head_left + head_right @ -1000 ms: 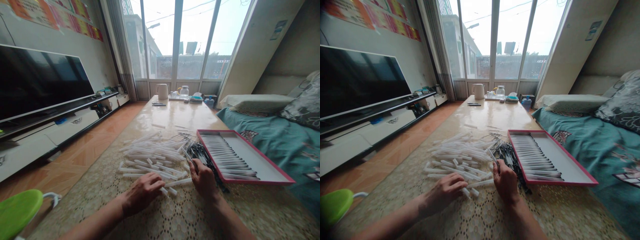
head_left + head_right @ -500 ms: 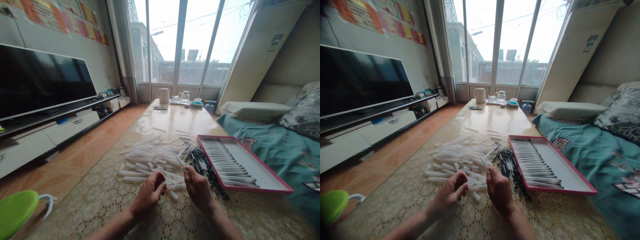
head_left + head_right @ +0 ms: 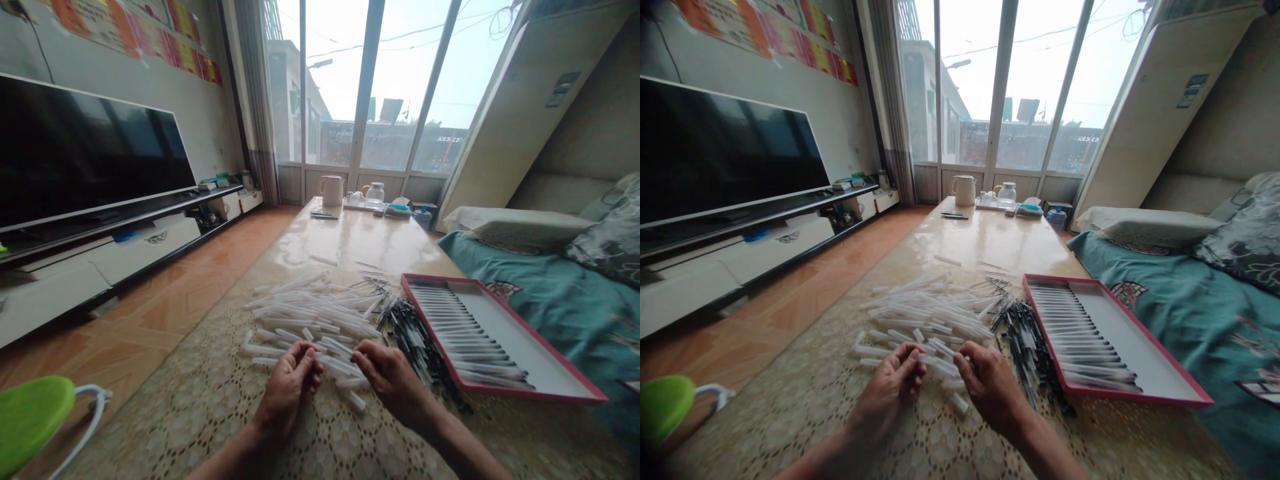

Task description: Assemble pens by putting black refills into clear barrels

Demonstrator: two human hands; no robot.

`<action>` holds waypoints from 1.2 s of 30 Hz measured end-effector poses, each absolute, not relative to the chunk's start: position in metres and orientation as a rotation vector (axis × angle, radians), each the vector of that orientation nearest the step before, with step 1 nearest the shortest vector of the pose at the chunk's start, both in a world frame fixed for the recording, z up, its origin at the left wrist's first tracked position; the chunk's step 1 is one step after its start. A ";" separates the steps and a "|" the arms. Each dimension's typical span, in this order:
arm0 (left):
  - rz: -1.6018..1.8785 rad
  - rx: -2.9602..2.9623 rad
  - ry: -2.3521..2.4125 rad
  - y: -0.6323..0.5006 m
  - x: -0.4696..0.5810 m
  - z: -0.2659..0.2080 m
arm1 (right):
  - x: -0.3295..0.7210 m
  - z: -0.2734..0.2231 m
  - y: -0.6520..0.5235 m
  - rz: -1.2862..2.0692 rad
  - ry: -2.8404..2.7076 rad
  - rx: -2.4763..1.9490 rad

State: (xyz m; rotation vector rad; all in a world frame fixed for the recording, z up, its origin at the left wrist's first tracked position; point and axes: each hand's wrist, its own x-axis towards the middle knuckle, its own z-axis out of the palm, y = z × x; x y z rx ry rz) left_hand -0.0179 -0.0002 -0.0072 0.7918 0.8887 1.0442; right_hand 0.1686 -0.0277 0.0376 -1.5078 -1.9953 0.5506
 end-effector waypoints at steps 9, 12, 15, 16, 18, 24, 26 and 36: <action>1.049 0.759 0.940 0.006 -0.021 -0.010 | 0.168 0.020 -0.036 0.374 -2.061 -1.489; 1.015 0.811 0.917 0.006 -0.021 -0.012 | 0.172 0.019 -0.034 0.356 -2.103 -1.494; 0.996 0.857 0.901 0.004 -0.020 -0.014 | 0.175 0.018 -0.034 0.359 -2.135 -1.494; 0.992 0.868 0.902 0.004 -0.020 -0.013 | 0.176 0.017 -0.034 0.359 -2.143 -1.494; 0.986 0.893 0.912 0.003 -0.019 -0.013 | 0.176 0.014 -0.035 0.355 -2.151 -1.493; 0.976 0.986 0.915 0.003 -0.017 -0.012 | 0.176 0.004 -0.040 0.351 -2.132 -1.463; 0.969 1.025 0.911 0.002 -0.016 -0.011 | 0.176 0.002 -0.041 0.337 -2.146 -1.449; 0.885 1.011 0.902 -0.004 -0.014 -0.010 | 0.179 0.000 -0.038 -0.349 -2.392 -1.367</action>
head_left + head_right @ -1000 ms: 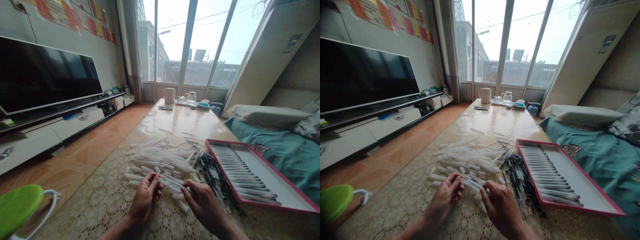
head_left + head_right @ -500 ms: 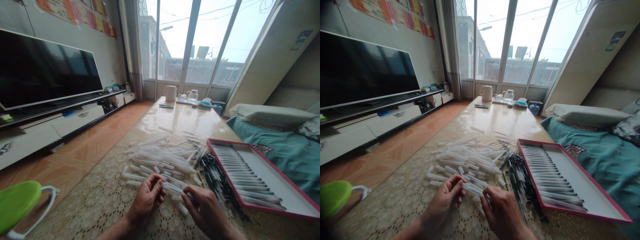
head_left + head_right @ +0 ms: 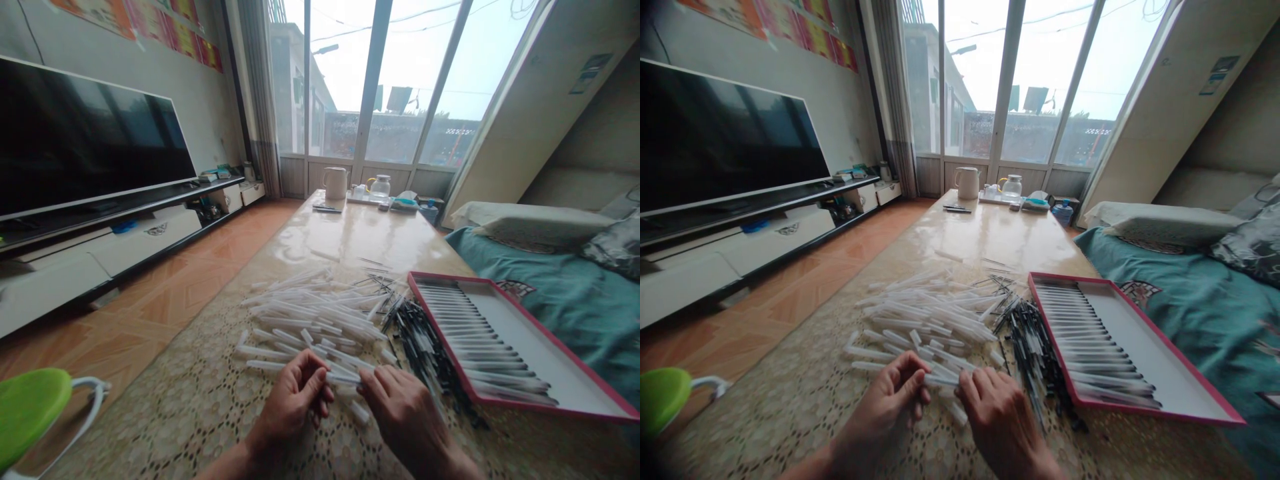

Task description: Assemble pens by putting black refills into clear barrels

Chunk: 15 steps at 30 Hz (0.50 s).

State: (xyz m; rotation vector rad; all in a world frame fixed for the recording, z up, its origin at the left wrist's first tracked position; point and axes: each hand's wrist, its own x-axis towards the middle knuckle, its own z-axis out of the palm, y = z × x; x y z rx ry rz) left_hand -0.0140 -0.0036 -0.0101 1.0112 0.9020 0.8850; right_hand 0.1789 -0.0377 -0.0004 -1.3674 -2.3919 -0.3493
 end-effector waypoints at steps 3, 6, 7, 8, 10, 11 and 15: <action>0.884 1.030 0.877 -0.005 -0.015 -0.013 | 0.178 -0.001 -0.041 -0.317 -2.391 -1.381; 0.897 1.075 0.839 -0.005 -0.016 -0.013 | 0.178 -0.002 -0.043 -0.161 -2.404 -1.451; 0.894 1.094 0.827 -0.005 -0.016 -0.012 | 0.178 -0.002 -0.044 -0.090 -2.400 -1.487; 0.888 1.114 0.817 -0.006 -0.016 -0.011 | 0.178 -0.001 -0.044 -0.008 -2.386 -1.523; 0.883 1.144 0.827 -0.007 -0.014 -0.008 | 0.179 0.001 -0.044 0.166 -2.336 -1.582; 0.894 1.148 0.845 -0.007 -0.013 -0.007 | 0.179 0.002 -0.043 0.244 -2.311 -1.596; 0.954 1.096 0.895 -0.008 -0.008 -0.004 | 0.180 0.007 -0.041 0.386 -2.256 -1.624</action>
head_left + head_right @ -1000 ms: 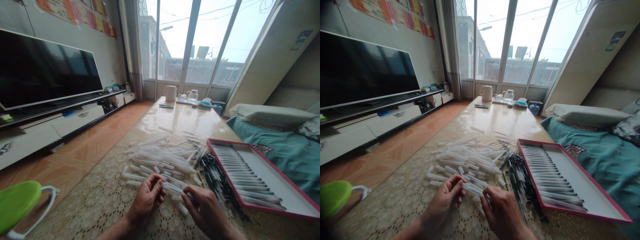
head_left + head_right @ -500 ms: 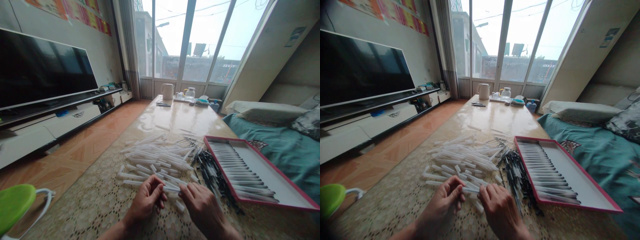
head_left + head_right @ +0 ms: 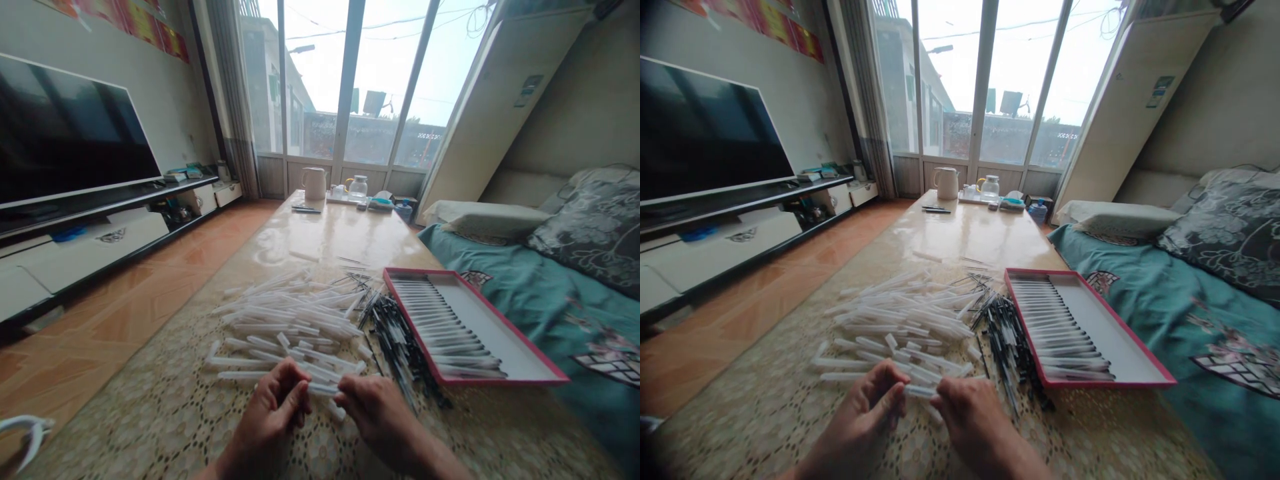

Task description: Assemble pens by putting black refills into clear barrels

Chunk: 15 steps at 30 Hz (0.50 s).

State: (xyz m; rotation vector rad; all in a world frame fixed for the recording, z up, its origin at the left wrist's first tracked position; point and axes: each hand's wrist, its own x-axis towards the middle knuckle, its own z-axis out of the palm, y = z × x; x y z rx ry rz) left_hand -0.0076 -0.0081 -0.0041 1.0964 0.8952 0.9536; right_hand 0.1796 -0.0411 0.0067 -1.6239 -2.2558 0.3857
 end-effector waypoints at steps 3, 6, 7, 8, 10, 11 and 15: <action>0.922 1.058 0.874 -0.003 -0.005 -0.006 | 0.180 0.014 -0.040 0.356 -2.232 -1.645; 0.882 1.086 0.856 0.002 -0.006 -0.009 | 0.187 0.026 -0.039 0.316 -2.201 -1.655; 0.878 1.097 0.863 0.004 -0.007 -0.010 | 0.193 0.031 -0.039 0.320 -2.173 -1.668; 0.878 1.105 0.874 0.005 -0.008 -0.011 | 0.202 0.036 -0.038 0.326 -2.128 -1.687; 0.880 1.109 0.895 0.006 -0.009 -0.013 | 0.227 0.043 -0.036 0.335 -2.032 -1.733; 0.880 1.110 0.901 0.006 -0.009 -0.013 | 0.244 0.044 -0.034 0.310 -1.978 -1.776; 0.898 1.113 0.917 0.005 -0.008 -0.012 | 0.323 0.039 -0.026 -0.006 -1.833 -1.975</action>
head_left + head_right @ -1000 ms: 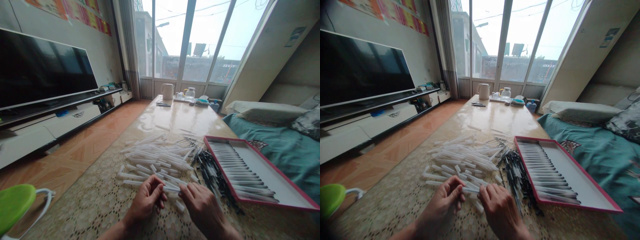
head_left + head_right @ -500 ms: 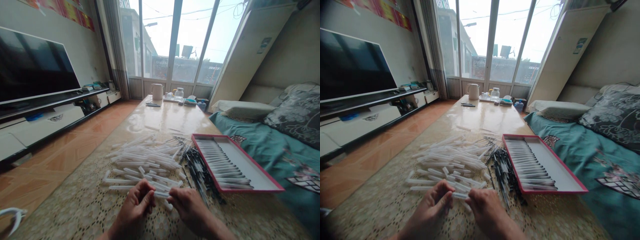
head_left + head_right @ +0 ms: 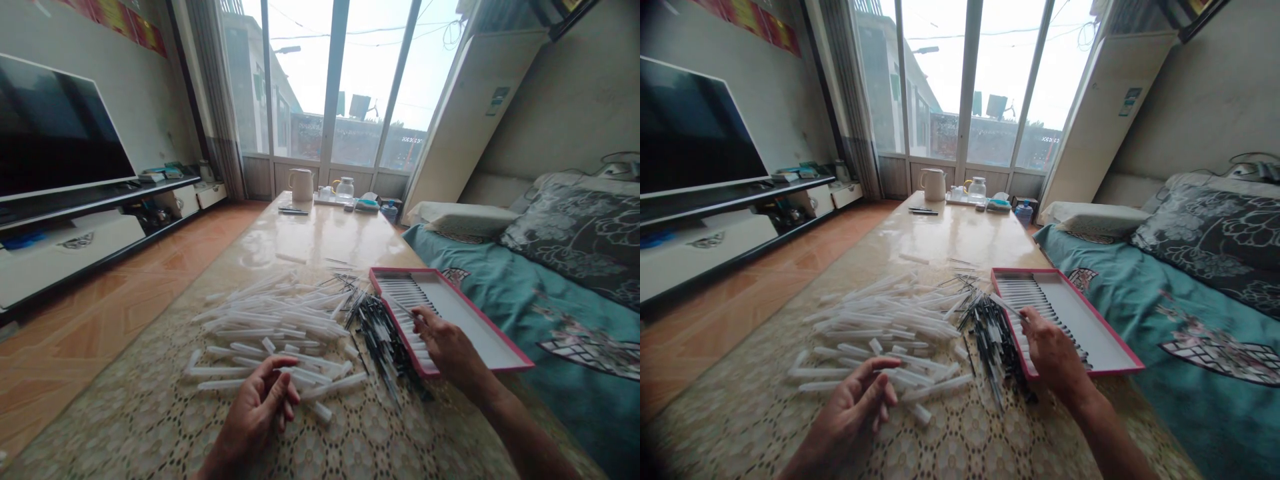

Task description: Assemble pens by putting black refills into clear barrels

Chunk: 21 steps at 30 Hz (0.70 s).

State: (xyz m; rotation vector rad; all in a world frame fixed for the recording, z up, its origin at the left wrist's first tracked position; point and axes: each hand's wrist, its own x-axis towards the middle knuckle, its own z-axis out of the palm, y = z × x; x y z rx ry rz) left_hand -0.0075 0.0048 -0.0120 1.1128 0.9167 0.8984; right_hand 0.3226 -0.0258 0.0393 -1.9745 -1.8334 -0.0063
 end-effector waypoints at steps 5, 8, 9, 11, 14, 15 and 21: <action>0.917 1.083 0.938 0.004 -0.005 -0.009 | 0.390 0.025 -0.016 -0.474 -1.909 -2.187; 0.920 1.069 0.951 0.005 -0.006 -0.010 | 0.401 0.017 -0.009 -0.437 -2.008 -2.221; 0.919 1.067 0.952 0.005 -0.006 -0.010 | 0.403 0.014 -0.007 -0.412 -2.028 -2.218; 0.921 1.067 0.951 0.005 -0.007 -0.012 | 0.405 0.009 -0.002 -0.362 -2.048 -2.209; 0.926 1.076 0.945 0.005 -0.007 -0.013 | 0.400 0.004 0.001 -0.321 -2.014 -2.164; 0.926 1.080 0.944 0.004 -0.007 -0.012 | 0.394 0.004 0.001 -0.312 -1.987 -2.126; 0.920 1.069 0.943 0.003 -0.005 -0.008 | 0.308 0.020 -0.012 0.024 -1.919 -1.759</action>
